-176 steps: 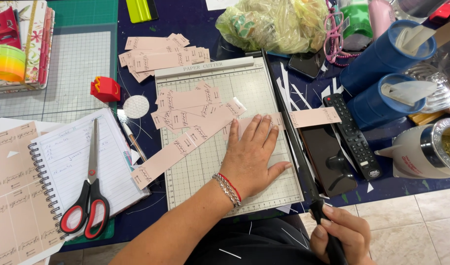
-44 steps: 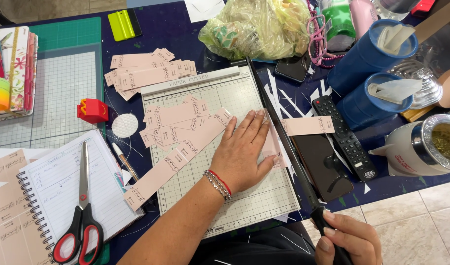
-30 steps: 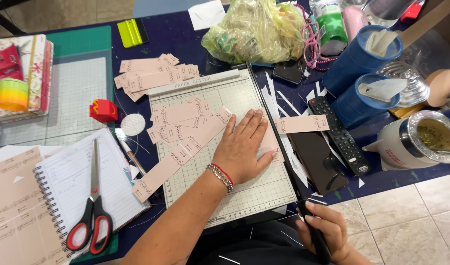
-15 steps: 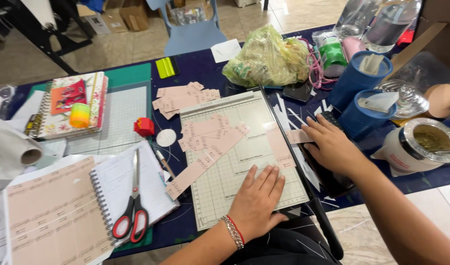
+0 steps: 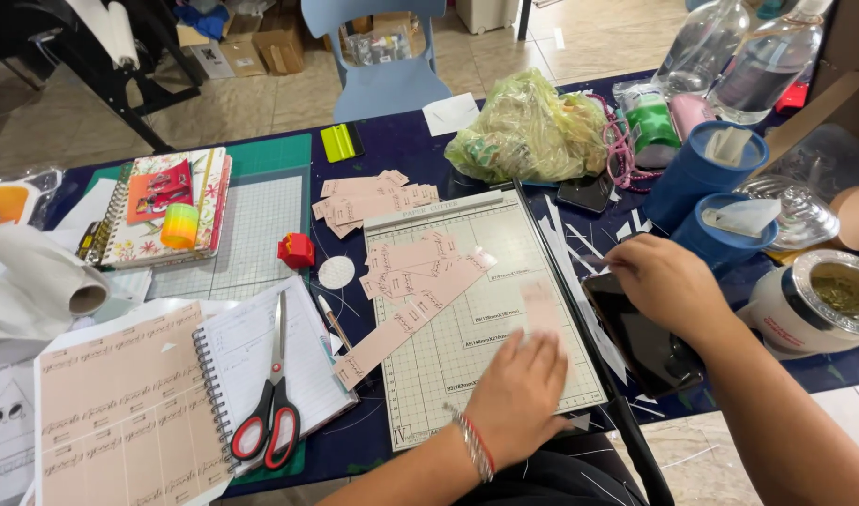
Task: Cutting and trimming printed paper strips using a manual paper cutter and scissors on a workspace.
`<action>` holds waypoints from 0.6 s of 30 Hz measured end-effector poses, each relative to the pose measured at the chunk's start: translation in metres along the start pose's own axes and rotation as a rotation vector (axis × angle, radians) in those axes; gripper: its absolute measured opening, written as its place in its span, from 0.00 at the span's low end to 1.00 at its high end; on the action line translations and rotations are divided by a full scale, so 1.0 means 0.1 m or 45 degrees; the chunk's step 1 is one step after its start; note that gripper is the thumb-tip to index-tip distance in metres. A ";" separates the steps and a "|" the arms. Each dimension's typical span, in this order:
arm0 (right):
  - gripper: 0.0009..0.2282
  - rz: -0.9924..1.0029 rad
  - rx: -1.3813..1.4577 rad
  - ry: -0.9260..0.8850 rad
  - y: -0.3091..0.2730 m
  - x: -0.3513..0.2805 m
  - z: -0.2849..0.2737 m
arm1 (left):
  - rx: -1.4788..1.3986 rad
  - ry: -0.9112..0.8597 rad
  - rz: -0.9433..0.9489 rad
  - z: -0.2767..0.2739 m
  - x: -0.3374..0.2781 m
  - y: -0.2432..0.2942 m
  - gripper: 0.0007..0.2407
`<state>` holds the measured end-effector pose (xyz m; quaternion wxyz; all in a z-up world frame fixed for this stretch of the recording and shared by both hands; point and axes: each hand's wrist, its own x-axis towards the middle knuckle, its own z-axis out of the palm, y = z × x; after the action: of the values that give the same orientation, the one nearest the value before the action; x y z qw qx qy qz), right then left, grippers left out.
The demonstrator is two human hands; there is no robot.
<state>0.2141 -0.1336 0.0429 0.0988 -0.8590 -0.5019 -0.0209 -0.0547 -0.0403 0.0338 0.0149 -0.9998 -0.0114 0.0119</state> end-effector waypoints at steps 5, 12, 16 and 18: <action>0.31 0.246 0.760 0.274 -0.28 -0.05 -0.29 | -0.242 1.081 0.467 -0.10 -0.43 -0.12 0.07; 0.37 0.181 1.528 -0.056 -0.80 0.04 0.06 | 0.025 1.312 -0.091 0.43 -0.19 -1.87 0.07; 0.34 -0.018 0.956 -0.133 -1.00 0.15 0.09 | -0.185 0.784 -0.426 0.67 -0.22 -2.27 0.06; 0.35 -0.191 0.452 -0.057 -0.99 0.19 0.09 | -0.204 0.564 -0.507 0.50 -0.27 -2.10 0.08</action>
<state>0.1375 -0.0688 0.0513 0.2357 -0.7885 -0.5624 0.0799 -0.0880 0.1705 -0.0092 -0.0598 -0.9542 -0.2043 -0.2103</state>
